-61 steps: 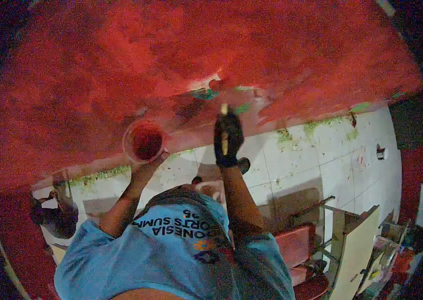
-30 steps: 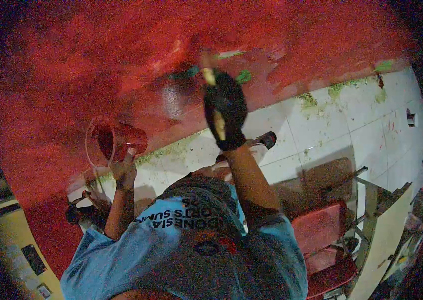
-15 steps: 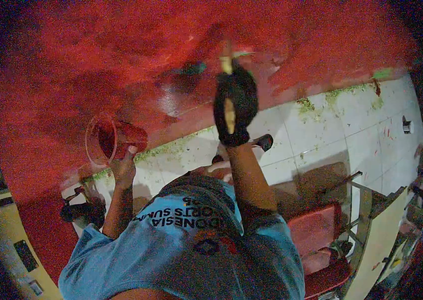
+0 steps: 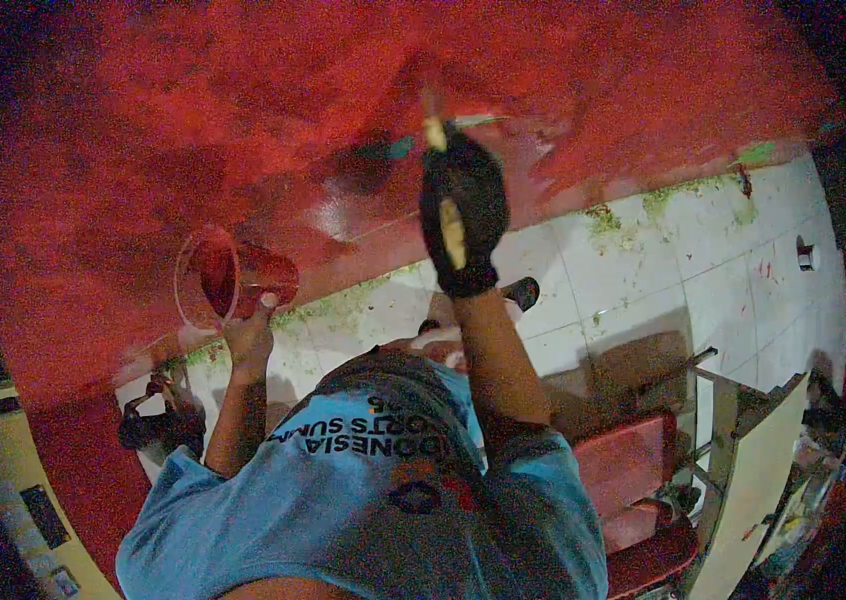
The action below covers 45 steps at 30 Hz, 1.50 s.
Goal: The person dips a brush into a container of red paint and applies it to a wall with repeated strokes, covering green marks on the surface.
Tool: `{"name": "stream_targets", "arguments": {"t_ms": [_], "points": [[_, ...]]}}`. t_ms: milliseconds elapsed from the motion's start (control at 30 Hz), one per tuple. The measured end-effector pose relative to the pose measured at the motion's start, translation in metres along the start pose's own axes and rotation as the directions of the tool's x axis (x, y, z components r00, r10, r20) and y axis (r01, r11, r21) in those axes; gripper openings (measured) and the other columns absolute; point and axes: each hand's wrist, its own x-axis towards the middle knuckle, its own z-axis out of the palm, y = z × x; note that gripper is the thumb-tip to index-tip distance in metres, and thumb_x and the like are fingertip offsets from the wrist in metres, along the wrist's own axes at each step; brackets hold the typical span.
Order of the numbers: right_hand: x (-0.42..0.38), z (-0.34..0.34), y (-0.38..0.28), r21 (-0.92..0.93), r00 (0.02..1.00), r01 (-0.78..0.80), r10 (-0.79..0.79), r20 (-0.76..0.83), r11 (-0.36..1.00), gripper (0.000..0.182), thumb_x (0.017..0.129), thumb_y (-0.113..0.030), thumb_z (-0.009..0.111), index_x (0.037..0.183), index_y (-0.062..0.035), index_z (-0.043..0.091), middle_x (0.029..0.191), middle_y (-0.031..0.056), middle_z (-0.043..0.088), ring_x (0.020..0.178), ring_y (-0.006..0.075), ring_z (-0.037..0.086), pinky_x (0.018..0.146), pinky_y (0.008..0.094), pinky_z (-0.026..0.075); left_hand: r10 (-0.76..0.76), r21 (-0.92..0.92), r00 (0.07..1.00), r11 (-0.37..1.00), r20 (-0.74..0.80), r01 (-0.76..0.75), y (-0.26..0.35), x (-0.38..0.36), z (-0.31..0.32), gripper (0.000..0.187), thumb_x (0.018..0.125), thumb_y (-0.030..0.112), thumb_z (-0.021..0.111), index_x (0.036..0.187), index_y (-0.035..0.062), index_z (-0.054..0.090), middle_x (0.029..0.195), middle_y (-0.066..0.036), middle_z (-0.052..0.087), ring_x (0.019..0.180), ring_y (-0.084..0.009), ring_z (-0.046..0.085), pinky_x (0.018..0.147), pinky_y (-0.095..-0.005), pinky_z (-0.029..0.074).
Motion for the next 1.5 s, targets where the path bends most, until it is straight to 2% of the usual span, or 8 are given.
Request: {"name": "stream_targets", "arguments": {"t_ms": [467,633,733,867,1233,1300,1433,1500], "points": [[-0.011,0.011,0.010,0.300,0.993,-0.120,0.120,0.017,0.946,0.021,0.084,-0.008,0.050,0.103,-0.0052,0.058,0.086,0.0119,0.060,0.076,0.0265,0.058,0.071,0.0337,0.047,-0.116,0.076,0.992,0.990,-0.047,0.119,-0.014,-0.008,-0.013,0.045,0.067,0.006,0.073,0.108,0.0037,0.052,0.100,-0.006,0.058,0.093,-0.0177,0.056,0.082,-0.0317,0.046],[-0.037,0.027,-0.006,0.286,0.830,0.342,-0.430,0.355,0.895,0.027,0.082,-0.015,0.053,0.107,-0.0058,0.057,0.101,0.0128,0.060,0.091,0.0314,0.057,0.076,0.0386,0.046,-0.186,-0.074,0.981,0.980,-0.050,0.182,-0.023,-0.008,-0.008,0.047,0.068,0.005,0.072,0.110,0.0042,0.051,0.102,-0.007,0.057,0.095,-0.0187,0.055,0.085,-0.0323,0.045],[-0.036,0.024,-0.011,0.114,0.731,0.083,-0.138,0.669,0.990,0.025,0.082,-0.015,0.053,0.105,-0.0064,0.058,0.099,0.0130,0.060,0.091,0.0310,0.057,0.077,0.0387,0.045,-0.229,-0.062,0.973,0.972,-0.024,0.227,-0.013,-0.007,-0.005,0.048,0.068,0.005,0.072,0.110,0.0044,0.051,0.102,-0.007,0.057,0.095,-0.0189,0.055,0.085,-0.0324,0.045],[-0.013,0.013,0.003,0.217,0.996,0.076,-0.082,0.020,0.973,0.019,0.083,-0.014,0.053,0.099,-0.0050,0.061,0.097,0.0140,0.060,0.087,0.0308,0.057,0.074,0.0362,0.045,-0.297,0.123,0.955,0.947,-0.023,0.297,-0.010,-0.008,-0.010,0.049,0.068,0.007,0.073,0.111,0.0044,0.050,0.103,-0.007,0.056,0.093,-0.0190,0.056,0.084,-0.0324,0.046],[-0.048,0.045,-0.002,0.278,0.874,0.274,-0.359,0.328,0.921,0.016,0.080,-0.013,0.057,0.091,-0.0025,0.061,0.095,0.0139,0.061,0.087,0.0325,0.057,0.075,0.0394,0.045,-0.081,0.158,0.993,0.983,-0.082,0.094,-0.032,-0.007,-0.020,0.055,0.066,0.014,0.076,0.113,0.0048,0.049,0.106,-0.007,0.056,0.100,-0.0200,0.053,0.089,-0.0328,0.042],[-0.033,0.033,0.003,0.364,0.935,-0.115,-0.022,0.353,0.924,0.015,0.080,-0.018,0.057,0.085,-0.0041,0.061,0.084,0.0133,0.061,0.075,0.0312,0.059,0.066,0.0387,0.045,-0.092,0.163,0.991,0.981,-0.095,0.107,-0.032,-0.009,-0.019,0.055,0.066,0.014,0.076,0.113,0.0053,0.050,0.107,-0.007,0.056,0.100,-0.0198,0.053,0.089,-0.0328,0.041],[-0.033,0.039,-0.006,0.131,0.965,0.214,-0.189,-0.183,0.968,0.010,0.081,-0.014,0.056,0.080,-0.0056,0.061,0.070,0.0121,0.058,0.062,0.0290,0.055,0.057,0.0383,0.042,-0.077,0.039,0.996,0.996,-0.049,0.079,-0.012,-0.009,-0.008,0.059,0.064,0.014,0.077,0.115,0.0052,0.048,0.111,-0.007,0.054,0.103,-0.0203,0.051,0.090,-0.0337,0.040],[-0.046,0.039,-0.016,0.244,0.967,-0.144,0.083,0.242,0.959,0.014,0.082,-0.015,0.054,0.088,-0.0058,0.062,0.072,0.0099,0.060,0.063,0.0280,0.055,0.058,0.0375,0.043,-0.050,0.028,0.997,0.998,-0.066,0.052,-0.012,-0.009,-0.008,0.061,0.064,0.014,0.077,0.116,0.0048,0.048,0.111,-0.007,0.054,0.103,-0.0204,0.051,0.090,-0.0337,0.040]]}}
